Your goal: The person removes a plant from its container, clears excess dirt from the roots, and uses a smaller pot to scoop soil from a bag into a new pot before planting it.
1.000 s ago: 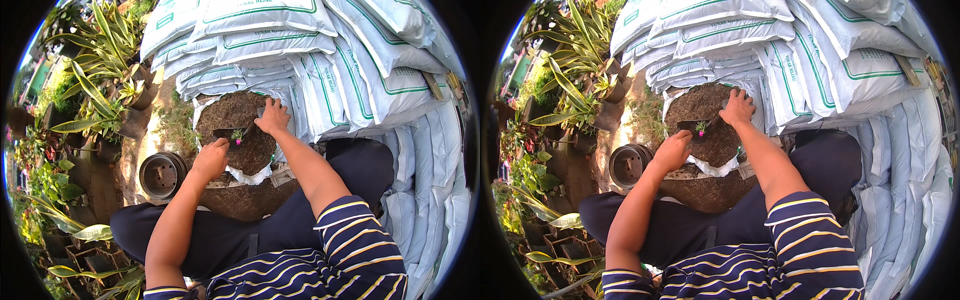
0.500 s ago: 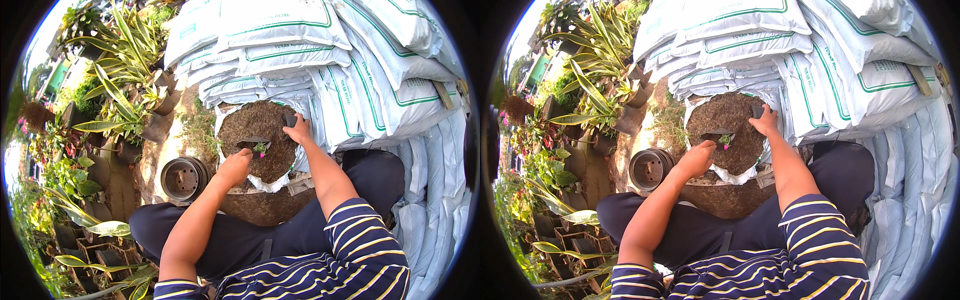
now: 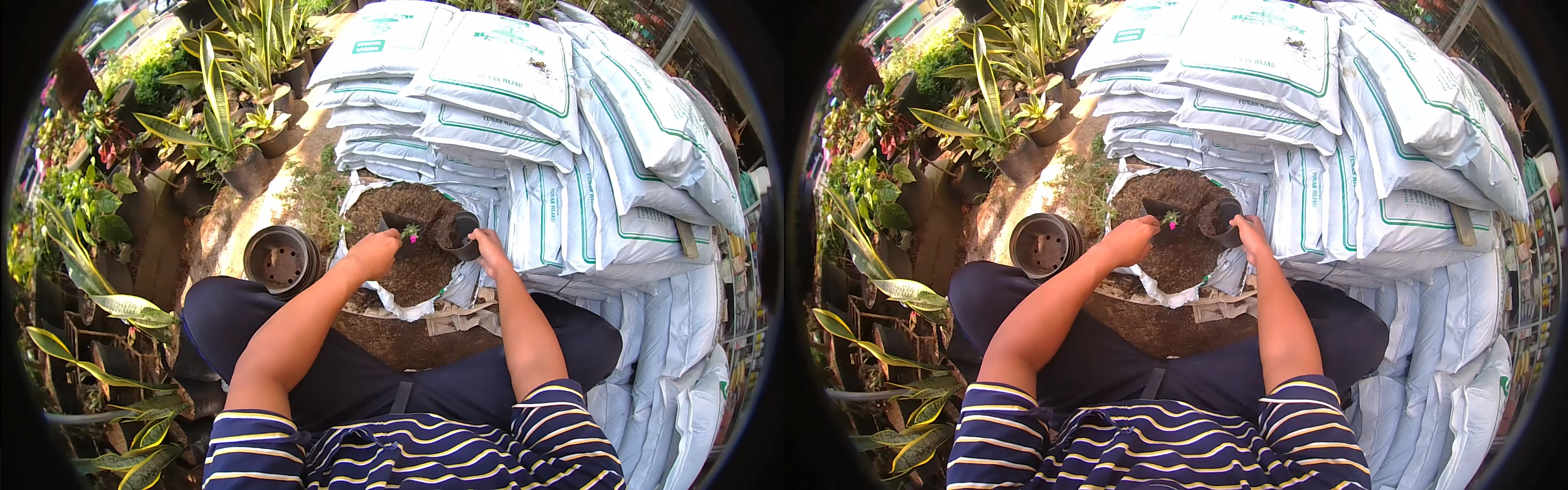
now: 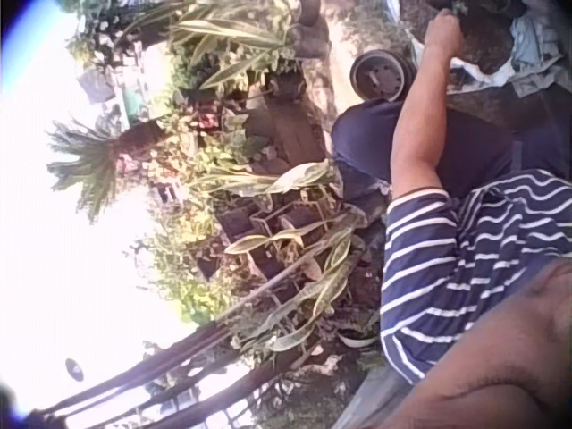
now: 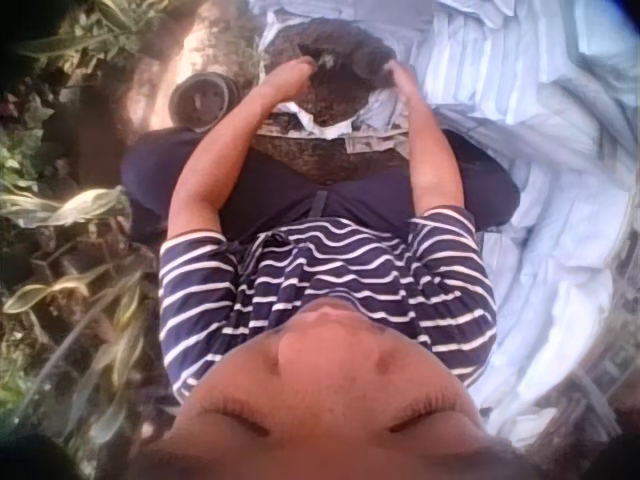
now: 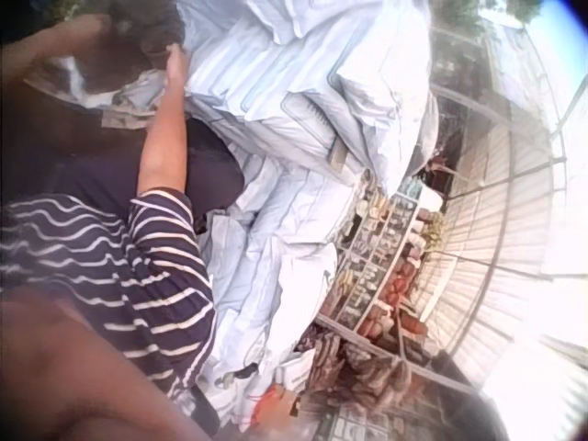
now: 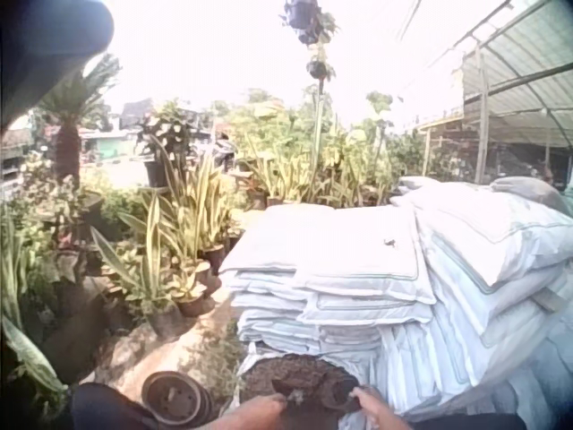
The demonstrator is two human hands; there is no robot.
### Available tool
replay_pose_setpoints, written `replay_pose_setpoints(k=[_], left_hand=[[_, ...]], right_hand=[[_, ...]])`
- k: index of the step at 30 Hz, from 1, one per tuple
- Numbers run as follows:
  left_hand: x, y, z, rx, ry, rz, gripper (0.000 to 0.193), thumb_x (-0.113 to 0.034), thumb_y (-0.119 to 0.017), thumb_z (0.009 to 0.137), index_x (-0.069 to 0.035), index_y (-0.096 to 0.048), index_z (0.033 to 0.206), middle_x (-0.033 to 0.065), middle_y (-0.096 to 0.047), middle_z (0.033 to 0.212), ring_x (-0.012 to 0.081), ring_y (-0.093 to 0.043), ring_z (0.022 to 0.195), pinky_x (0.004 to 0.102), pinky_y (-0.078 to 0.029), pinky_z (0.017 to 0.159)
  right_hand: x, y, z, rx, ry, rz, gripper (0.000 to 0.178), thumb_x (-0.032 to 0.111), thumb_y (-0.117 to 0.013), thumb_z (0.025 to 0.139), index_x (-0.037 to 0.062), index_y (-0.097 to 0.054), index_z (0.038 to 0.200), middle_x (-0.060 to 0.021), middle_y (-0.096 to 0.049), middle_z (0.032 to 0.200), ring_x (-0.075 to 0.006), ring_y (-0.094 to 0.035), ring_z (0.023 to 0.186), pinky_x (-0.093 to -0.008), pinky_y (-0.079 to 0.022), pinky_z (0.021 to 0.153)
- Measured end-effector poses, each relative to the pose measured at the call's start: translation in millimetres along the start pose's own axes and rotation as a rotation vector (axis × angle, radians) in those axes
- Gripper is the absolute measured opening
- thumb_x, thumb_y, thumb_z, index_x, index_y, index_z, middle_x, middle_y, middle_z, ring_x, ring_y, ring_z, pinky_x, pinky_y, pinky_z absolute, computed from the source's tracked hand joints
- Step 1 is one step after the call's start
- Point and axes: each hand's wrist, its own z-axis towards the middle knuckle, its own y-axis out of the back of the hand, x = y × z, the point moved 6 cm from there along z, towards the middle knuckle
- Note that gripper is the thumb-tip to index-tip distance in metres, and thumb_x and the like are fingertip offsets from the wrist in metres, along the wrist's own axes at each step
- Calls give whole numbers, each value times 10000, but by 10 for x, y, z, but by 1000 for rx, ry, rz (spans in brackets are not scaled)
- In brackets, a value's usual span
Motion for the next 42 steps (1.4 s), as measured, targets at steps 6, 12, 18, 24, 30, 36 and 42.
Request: replay_pose_setpoints(k=[6, 12, 18, 24, 30, 36, 42], left_hand=[[2, -77, -2, 104, 43, 44, 438, -35, -685, 863, 63, -656, 1289, 163, -577, 1403, 353, -613, 1249, 438, -503, 1082], [23, -230, 15, 171, 27, 18, 447, -30, -693, 861, 63, -648, 1296, 155, -561, 1424, 354, -596, 1277, 441, -490, 1097], [140, -307, 47, 155, 50, 6, 455, -55, -713, 862, 61, -620, 1292, 180, -560, 1378, 377, -595, 1265, 449, -490, 1090], [168, -277, 32, 132, 118, -85, 668, -59, -704, 859, 8, -439, 1468, 210, -549, 1357, 419, -590, 1248, 474, -502, 1057], [276, -306, 92, 66, 112, -3, 623, -65, -664, 855, 8, -509, 1454, 218, -478, 1484, 424, -561, 1305, 469, -472, 1110], [241, -291, 150, 83, 135, 79, 505, -101, -674, 886, -58, -627, 1387, 195, -365, 1616, 405, -547, 1337, 465, -457, 1138], [177, -243, 96, 147, 152, 204, 449, -115, -662, 890, -98, -687, 1338, 169, -308, 1663, 364, -480, 1416, 445, -452, 1151]], right_hand=[[664, -35, -486, 131, -76, 31, 501, 413, -672, 911, 79, -587, 1275, -156, -590, 1356, -367, -565, 1282, -606, -320, 1158], [1284, -84, -964, 213, -45, -63, 517, 437, -610, 961, 85, -553, 1335, -180, -578, 1374, -386, -578, 1280, -593, -314, 1183], [1554, -206, -1318, 286, -59, 0, 570, 426, -656, 940, 93, -503, 1376, -174, -558, 1367, -390, -589, 1225, -542, -360, 1169], [1520, -417, -1303, 354, -53, 111, 610, 422, -693, 909, 77, -497, 1372, -174, -567, 1348, -387, -575, 1223, -534, -389, 1151], [1291, -455, -1323, 348, -90, -100, 681, 439, -716, 891, 49, -453, 1384, -188, -551, 1403, -407, -552, 1298, -558, -404, 1133], [1172, -431, -1259, 275, -49, -401, 824, 464, -786, 818, 44, -442, 1438, -201, -537, 1418, -349, -562, 1297, -538, -479, 1063], [1197, -587, -1294, 242, 24, -559, 931, 446, -824, 782, 11, -415, 1496, -228, -571, 1411, -320, -580, 1296, -445, -490, 1013]])
